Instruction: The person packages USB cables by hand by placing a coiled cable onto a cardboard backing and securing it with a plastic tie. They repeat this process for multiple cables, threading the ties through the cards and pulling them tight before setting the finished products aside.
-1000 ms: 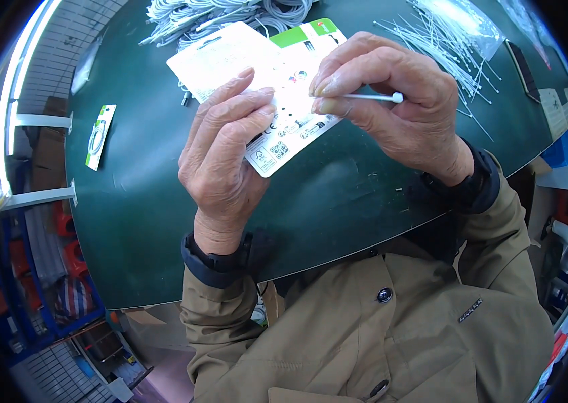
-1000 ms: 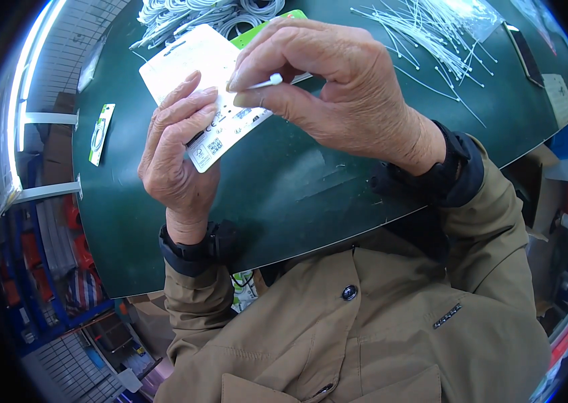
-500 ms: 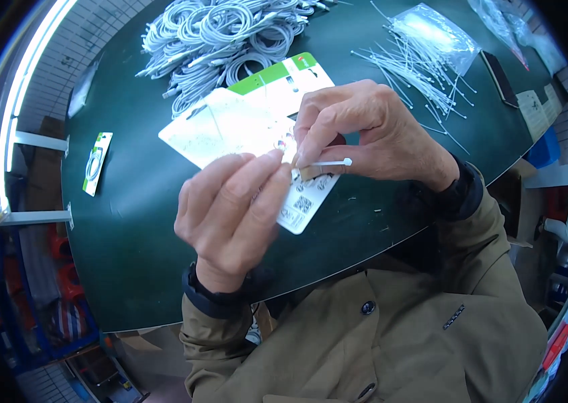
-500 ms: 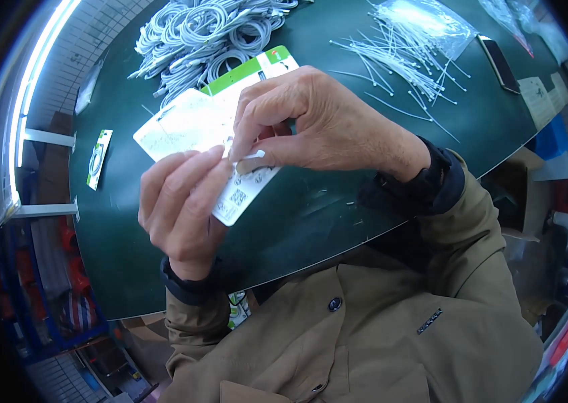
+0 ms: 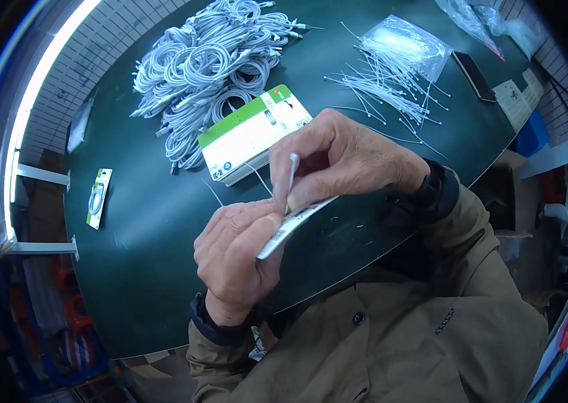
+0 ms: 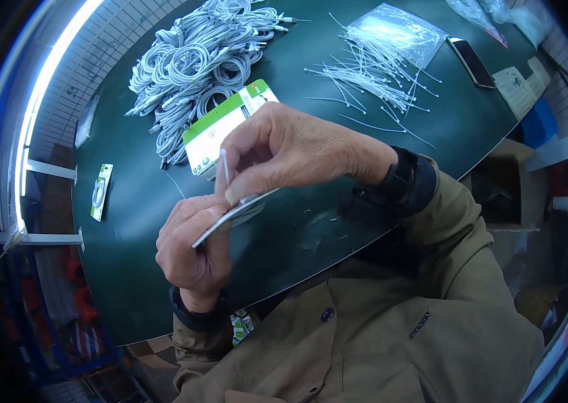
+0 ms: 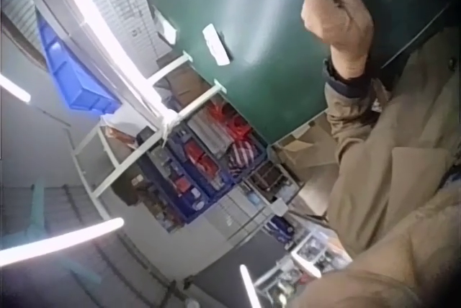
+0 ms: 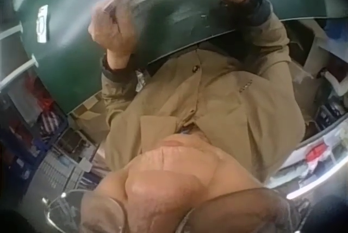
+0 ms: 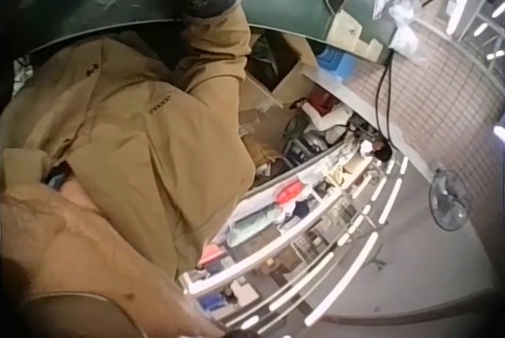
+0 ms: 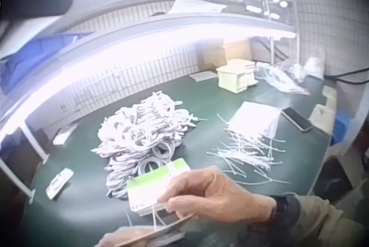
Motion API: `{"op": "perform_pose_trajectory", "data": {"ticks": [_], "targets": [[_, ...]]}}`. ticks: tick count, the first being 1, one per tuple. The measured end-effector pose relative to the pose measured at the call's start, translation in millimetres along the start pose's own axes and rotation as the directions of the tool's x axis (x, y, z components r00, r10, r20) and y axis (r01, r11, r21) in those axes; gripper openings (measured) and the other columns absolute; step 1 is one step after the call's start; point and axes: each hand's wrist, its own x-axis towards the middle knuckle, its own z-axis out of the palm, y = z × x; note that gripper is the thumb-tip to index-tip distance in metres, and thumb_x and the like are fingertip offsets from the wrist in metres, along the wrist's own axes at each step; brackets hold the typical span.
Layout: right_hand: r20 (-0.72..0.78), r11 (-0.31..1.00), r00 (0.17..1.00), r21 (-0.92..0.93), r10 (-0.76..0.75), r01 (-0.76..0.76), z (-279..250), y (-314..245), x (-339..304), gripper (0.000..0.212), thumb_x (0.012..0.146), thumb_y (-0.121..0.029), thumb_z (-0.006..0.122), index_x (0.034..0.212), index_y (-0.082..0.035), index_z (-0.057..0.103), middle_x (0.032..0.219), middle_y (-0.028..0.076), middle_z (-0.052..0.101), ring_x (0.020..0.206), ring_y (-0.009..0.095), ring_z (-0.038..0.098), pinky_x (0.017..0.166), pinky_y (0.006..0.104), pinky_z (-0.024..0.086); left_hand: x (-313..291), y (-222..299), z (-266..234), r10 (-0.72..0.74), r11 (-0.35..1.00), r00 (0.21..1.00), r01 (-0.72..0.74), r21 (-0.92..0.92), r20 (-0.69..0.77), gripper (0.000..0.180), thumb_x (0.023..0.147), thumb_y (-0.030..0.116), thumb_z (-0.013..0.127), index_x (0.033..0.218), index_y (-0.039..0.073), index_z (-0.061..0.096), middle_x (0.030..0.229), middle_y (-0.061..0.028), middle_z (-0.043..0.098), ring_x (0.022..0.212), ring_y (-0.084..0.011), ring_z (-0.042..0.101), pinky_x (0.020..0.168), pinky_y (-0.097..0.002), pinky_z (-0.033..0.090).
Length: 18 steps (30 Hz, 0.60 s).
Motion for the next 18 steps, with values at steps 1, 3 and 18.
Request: {"op": "perform_pose_trajectory", "data": {"ticks": [1,3,18], "targets": [[-0.085,0.999,0.996,0.042,0.026,-0.023,0,-2,-1,0.016,0.080,0.001,0.080,0.096,-0.002,0.075,0.088,0.006,0.070,0.076,0.011,0.064,0.066,0.0254,0.051,-1,0,1,-0.053,0.997,0.998,0.051,-0.057,-0.040,0.010,0.094,0.007,0.068,0.102,0.002,0.065,0.086,-0.0120,0.074,0.072,-0.0225,0.073,0.072,-0.0329,0.057],[-0.151,0.995,0.987,0.087,0.061,-0.048,0,-2,-1,0.019,0.080,0.003,0.079,0.098,-0.001,0.074,0.088,0.006,0.070,0.076,0.010,0.063,0.065,0.0253,0.051,-2,0,-3,-0.228,0.973,0.970,0.225,-0.053,-0.083,0.011,0.097,0.008,0.065,0.105,0.001,0.065,0.088,-0.0115,0.074,0.073,-0.0205,0.072,0.073,-0.0323,0.057],[0.182,0.228,0.797,-0.901,-0.577,0.370,24,28,16,0.038,0.062,-0.001,0.081,0.098,-0.013,0.076,0.087,0.000,0.063,0.075,0.018,0.056,0.059,0.0291,0.049,-15,-35,13,-0.799,0.338,0.601,0.486,-0.806,0.028,0.024,0.108,0.012,0.047,0.124,-0.004,0.056,0.107,-0.0098,0.070,0.093,-0.0099,0.066,0.080,-0.0253,0.055]]}}
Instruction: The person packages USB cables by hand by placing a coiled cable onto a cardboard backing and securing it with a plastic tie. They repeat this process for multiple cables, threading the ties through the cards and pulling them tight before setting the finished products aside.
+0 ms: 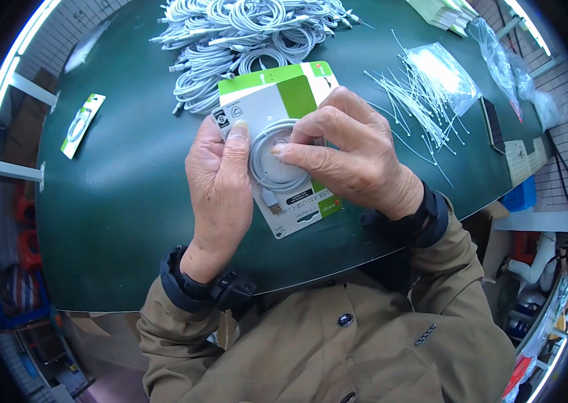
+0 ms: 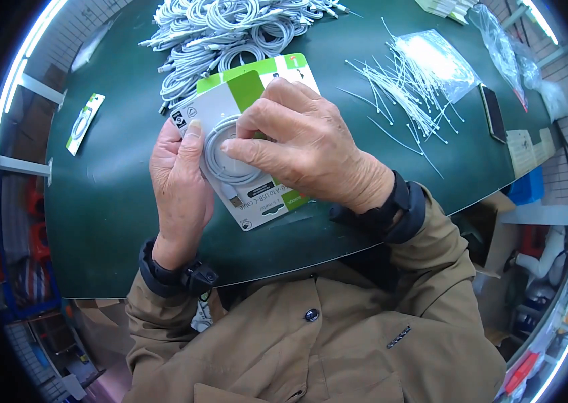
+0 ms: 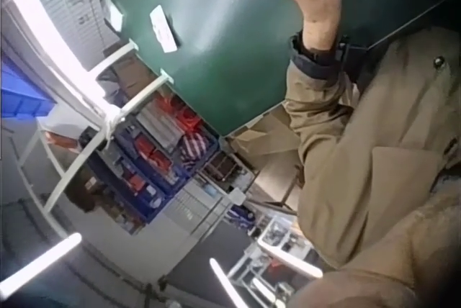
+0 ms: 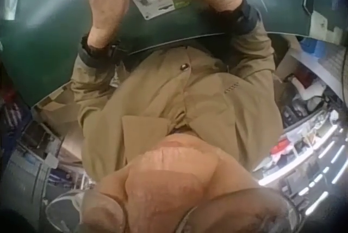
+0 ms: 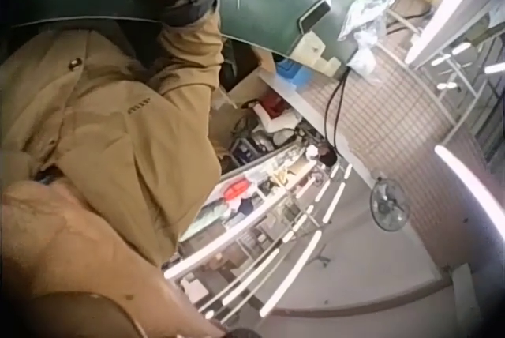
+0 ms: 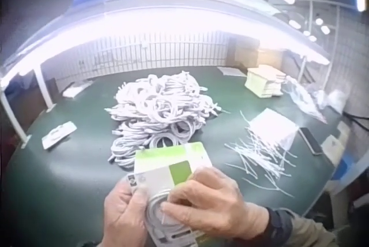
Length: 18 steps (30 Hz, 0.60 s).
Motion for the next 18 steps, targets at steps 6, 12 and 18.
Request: {"op": "perform_pose_trajectory", "data": {"ticks": [6,12,18], "targets": [[-0.001,0.999,1.000,-0.039,0.007,-0.007,-0.8,-0.9,0.1,0.036,0.061,-0.002,0.082,0.095,-0.013,0.076,0.089,0.000,0.063,0.075,0.018,0.056,0.060,0.0292,0.049,-2.6,-2.3,-0.8,-0.027,0.999,0.997,0.025,0.031,0.078,0.024,0.108,0.013,0.049,0.125,-0.003,0.055,0.109,-0.0099,0.069,0.094,-0.0098,0.066,0.082,-0.0265,0.056],[-0.113,0.999,0.992,0.014,0.052,-0.051,-2.2,2.0,-0.7,0.030,0.068,-0.002,0.083,0.094,-0.011,0.073,0.091,0.001,0.064,0.075,0.020,0.056,0.061,0.0296,0.049,-7.1,1.0,4.7,0.006,0.997,0.990,0.004,-0.071,0.144,0.028,0.105,0.011,0.056,0.129,-0.002,0.054,0.117,-0.0106,0.068,0.101,-0.0114,0.065,0.088,-0.0276,0.055],[-0.137,0.997,0.989,0.046,0.062,-0.056,-1.9,3.9,-2.9,0.024,0.073,-0.003,0.083,0.092,-0.009,0.070,0.091,0.004,0.066,0.076,0.021,0.059,0.063,0.0309,0.050,-7.0,-0.1,4.1,0.025,0.997,0.982,-0.039,0.071,0.188,0.034,0.102,0.007,0.061,0.133,-0.003,0.052,0.123,-0.0118,0.066,0.108,-0.0138,0.065,0.094,-0.0294,0.053]]}}
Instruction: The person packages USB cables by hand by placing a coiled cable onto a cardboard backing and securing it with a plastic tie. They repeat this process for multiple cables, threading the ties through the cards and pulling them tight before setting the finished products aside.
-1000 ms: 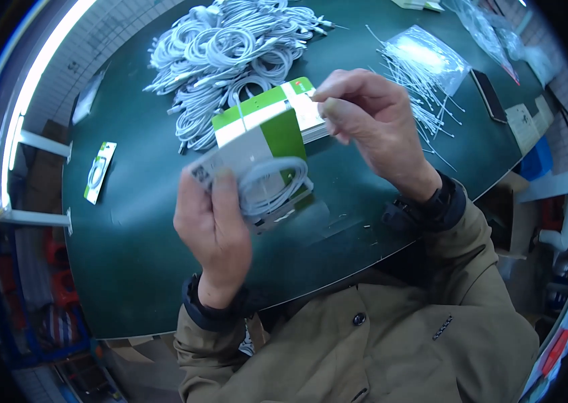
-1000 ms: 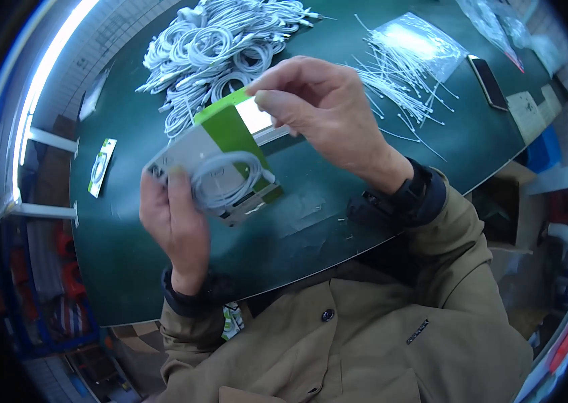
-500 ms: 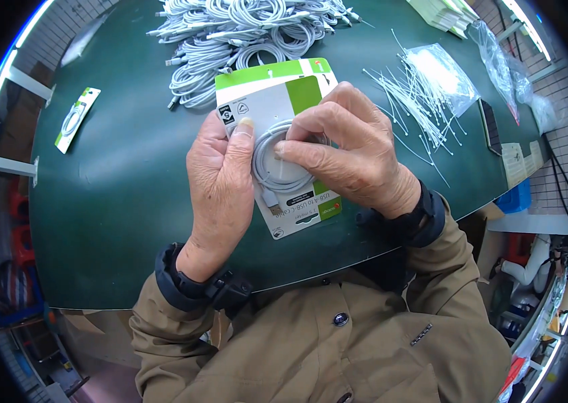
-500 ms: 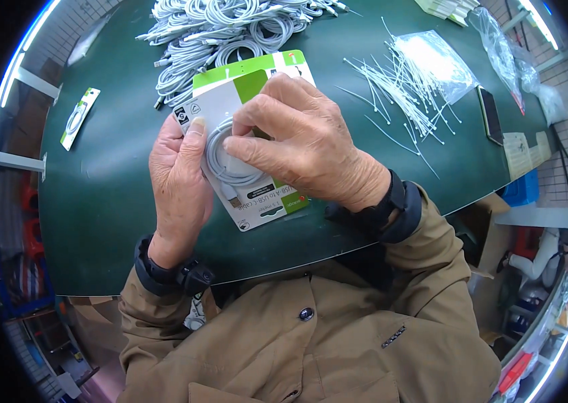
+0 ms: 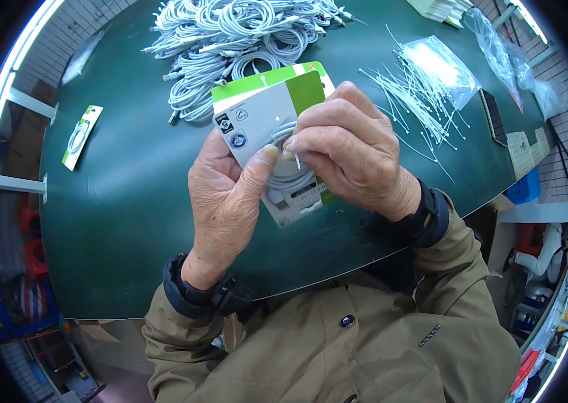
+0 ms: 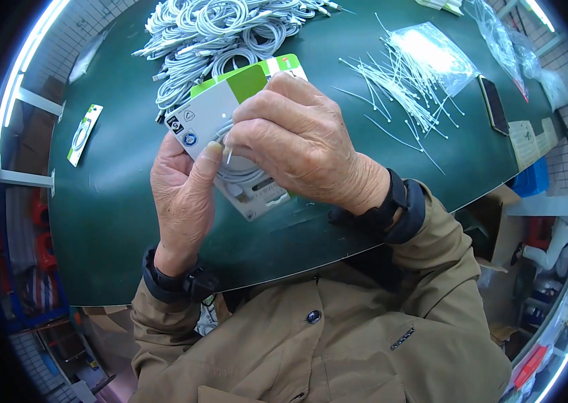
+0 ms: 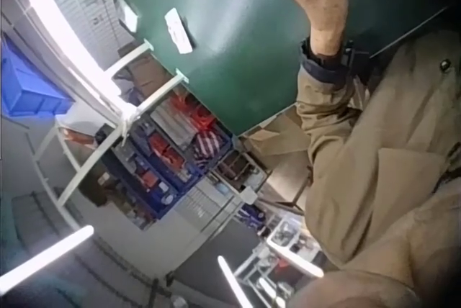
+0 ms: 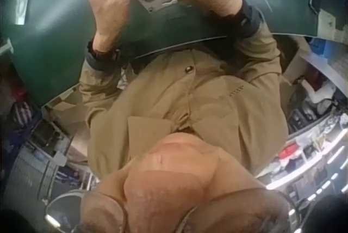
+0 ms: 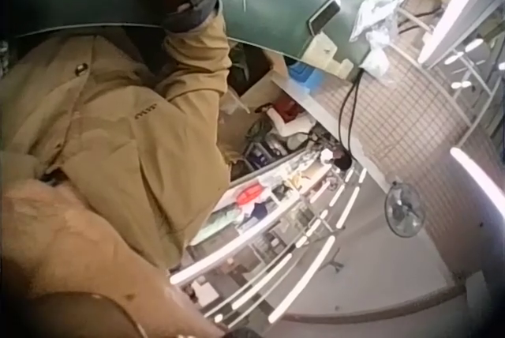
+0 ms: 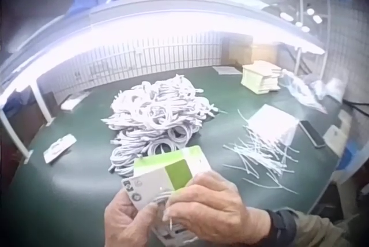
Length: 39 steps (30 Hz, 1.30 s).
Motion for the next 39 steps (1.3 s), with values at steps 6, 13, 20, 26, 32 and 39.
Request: {"op": "perform_pose_trajectory", "data": {"ticks": [6,13,20,26,32,39], "targets": [[0.023,0.996,1.000,0.084,0.015,-0.017,-3,-7,1,0.022,0.077,-0.002,0.081,0.093,-0.008,0.067,0.095,0.006,0.070,0.079,0.023,0.064,0.066,0.0340,0.052,3,-4,-7,-0.030,0.997,0.999,0.028,-0.074,-0.023,0.034,0.102,0.007,0.061,0.133,-0.003,0.051,0.123,-0.0120,0.066,0.109,-0.0146,0.064,0.096,-0.0303,0.052],[0.027,0.969,0.999,0.244,0.029,-0.035,-2,-13,-1,0.023,0.081,-0.001,0.079,0.095,-0.009,0.062,0.099,0.009,0.072,0.081,0.024,0.068,0.068,0.0350,0.053,5,-1,-7,-0.015,0.996,0.999,0.010,-0.093,-0.052,0.033,0.102,0.007,0.061,0.132,-0.003,0.052,0.122,-0.0111,0.066,0.110,-0.0147,0.064,0.097,-0.0311,0.051],[0.036,0.941,0.998,0.333,0.053,-0.062,-1,-13,-3,0.024,0.082,-0.003,0.079,0.097,-0.008,0.061,0.099,0.011,0.073,0.081,0.024,0.069,0.070,0.0343,0.055,5,2,-6,-0.022,0.997,0.998,0.017,-0.072,-0.064,0.033,0.102,0.006,0.061,0.132,-0.003,0.052,0.121,-0.0110,0.066,0.108,-0.0144,0.064,0.095,-0.0304,0.052],[-0.002,0.932,0.998,0.357,0.064,-0.059,2,-12,-4,0.023,0.080,-0.005,0.079,0.095,-0.007,0.062,0.098,0.009,0.073,0.085,0.023,0.071,0.071,0.0332,0.055,5,1,-5,-0.017,0.998,0.997,0.013,-0.066,-0.069,0.032,0.102,0.006,0.060,0.132,-0.003,0.052,0.121,-0.0112,0.067,0.107,-0.0145,0.065,0.094,-0.0302,0.053],[0.053,0.928,0.998,0.368,0.037,-0.054,-2,-10,-3,0.030,0.083,0.002,0.079,0.103,-0.007,0.058,0.100,0.015,0.073,0.083,0.025,0.072,0.071,0.0360,0.056,5,-1,-6,-0.022,0.997,0.997,0.017,-0.069,-0.071,0.033,0.101,0.004,0.060,0.132,-0.004,0.052,0.122,-0.0125,0.067,0.109,-0.0152,0.065,0.095,-0.0310,0.053],[0.043,0.954,0.995,0.284,0.087,-0.096,0,-11,-2,0.032,0.081,0.007,0.079,0.103,-0.006,0.058,0.095,0.015,0.074,0.083,0.025,0.073,0.072,0.0369,0.056,2,-2,-4,-0.065,0.995,0.996,0.060,-0.074,-0.059,0.035,0.101,0.003,0.060,0.133,-0.004,0.051,0.122,-0.0143,0.067,0.108,-0.0159,0.066,0.094,-0.0310,0.055]]}}
